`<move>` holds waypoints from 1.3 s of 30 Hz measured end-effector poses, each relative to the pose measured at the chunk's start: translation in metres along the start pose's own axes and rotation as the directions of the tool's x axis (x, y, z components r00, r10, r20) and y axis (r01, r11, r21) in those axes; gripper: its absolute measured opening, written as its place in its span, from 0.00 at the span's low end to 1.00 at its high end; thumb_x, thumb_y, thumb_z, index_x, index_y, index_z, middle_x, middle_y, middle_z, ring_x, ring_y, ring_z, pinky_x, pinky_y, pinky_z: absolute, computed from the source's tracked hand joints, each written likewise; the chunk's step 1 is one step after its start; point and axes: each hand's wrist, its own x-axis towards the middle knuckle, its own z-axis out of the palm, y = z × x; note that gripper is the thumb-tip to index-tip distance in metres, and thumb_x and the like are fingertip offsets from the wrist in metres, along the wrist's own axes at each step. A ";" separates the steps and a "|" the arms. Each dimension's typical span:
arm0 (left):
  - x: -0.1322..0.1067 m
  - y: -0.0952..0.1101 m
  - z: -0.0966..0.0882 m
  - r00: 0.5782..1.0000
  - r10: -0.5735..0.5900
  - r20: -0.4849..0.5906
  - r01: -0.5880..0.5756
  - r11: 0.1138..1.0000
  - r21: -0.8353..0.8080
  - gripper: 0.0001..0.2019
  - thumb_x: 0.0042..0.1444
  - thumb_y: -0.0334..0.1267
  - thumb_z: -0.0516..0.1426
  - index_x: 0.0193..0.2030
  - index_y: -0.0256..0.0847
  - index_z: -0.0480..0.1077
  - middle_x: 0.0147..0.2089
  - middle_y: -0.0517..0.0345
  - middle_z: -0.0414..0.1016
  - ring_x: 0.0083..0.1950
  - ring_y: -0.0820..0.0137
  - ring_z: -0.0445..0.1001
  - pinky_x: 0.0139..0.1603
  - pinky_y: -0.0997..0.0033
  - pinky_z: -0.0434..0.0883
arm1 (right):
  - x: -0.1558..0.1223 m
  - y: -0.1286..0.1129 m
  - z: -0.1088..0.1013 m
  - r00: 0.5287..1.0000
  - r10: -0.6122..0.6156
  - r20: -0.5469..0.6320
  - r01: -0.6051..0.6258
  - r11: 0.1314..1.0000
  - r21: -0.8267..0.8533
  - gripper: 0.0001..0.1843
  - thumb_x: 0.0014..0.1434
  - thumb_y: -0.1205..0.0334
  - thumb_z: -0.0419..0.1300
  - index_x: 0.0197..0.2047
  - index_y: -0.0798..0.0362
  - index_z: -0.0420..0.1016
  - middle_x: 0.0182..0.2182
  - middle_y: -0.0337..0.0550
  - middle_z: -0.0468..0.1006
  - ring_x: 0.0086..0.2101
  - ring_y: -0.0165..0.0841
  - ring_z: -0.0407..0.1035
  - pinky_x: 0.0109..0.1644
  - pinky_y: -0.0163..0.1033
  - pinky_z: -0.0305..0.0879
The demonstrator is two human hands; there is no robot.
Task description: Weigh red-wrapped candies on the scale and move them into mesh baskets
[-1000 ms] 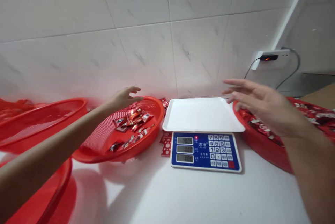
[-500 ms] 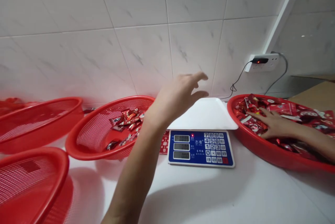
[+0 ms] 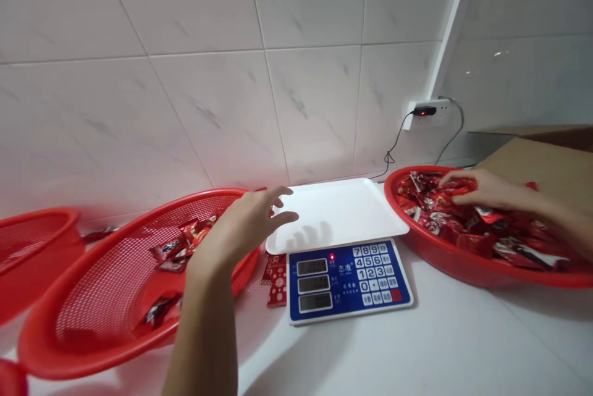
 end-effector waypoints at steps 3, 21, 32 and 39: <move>-0.003 -0.003 -0.002 1.000 0.022 0.022 -0.021 0.998 -0.058 0.22 0.65 0.50 0.60 0.62 0.48 0.71 0.52 0.51 0.81 0.51 0.55 0.78 0.51 0.56 0.75 | 0.002 -0.032 -0.019 0.991 0.131 0.001 -0.131 0.989 0.074 0.07 0.46 0.69 0.67 0.30 0.48 0.79 0.35 0.46 0.83 0.35 0.37 0.73 0.51 0.47 0.66; -0.004 -0.004 0.001 1.000 -0.007 0.026 0.007 1.000 -0.012 0.23 0.65 0.49 0.60 0.63 0.46 0.71 0.52 0.51 0.81 0.49 0.59 0.79 0.48 0.62 0.74 | 0.021 -0.154 0.142 0.787 -0.442 0.430 0.180 0.832 0.525 0.12 0.52 0.66 0.66 0.41 0.47 0.81 0.50 0.43 0.81 0.51 0.38 0.76 0.63 0.50 0.67; 0.012 0.000 0.010 0.999 0.011 0.045 -0.014 0.998 0.068 0.22 0.64 0.49 0.61 0.62 0.48 0.73 0.49 0.53 0.82 0.44 0.61 0.80 0.44 0.66 0.73 | 0.021 -0.131 0.114 0.964 -0.236 0.121 0.159 0.879 0.449 0.23 0.63 0.50 0.65 0.60 0.48 0.79 0.58 0.46 0.77 0.56 0.43 0.72 0.58 0.53 0.73; 0.007 0.002 0.002 0.997 -0.076 0.004 0.075 0.994 0.082 0.22 0.63 0.50 0.62 0.63 0.52 0.72 0.49 0.56 0.82 0.46 0.58 0.80 0.45 0.65 0.72 | -0.004 -0.159 0.093 0.960 -0.260 -0.105 0.270 0.756 0.596 0.22 0.62 0.40 0.65 0.55 0.37 0.78 0.58 0.40 0.76 0.54 0.43 0.72 0.47 0.48 0.80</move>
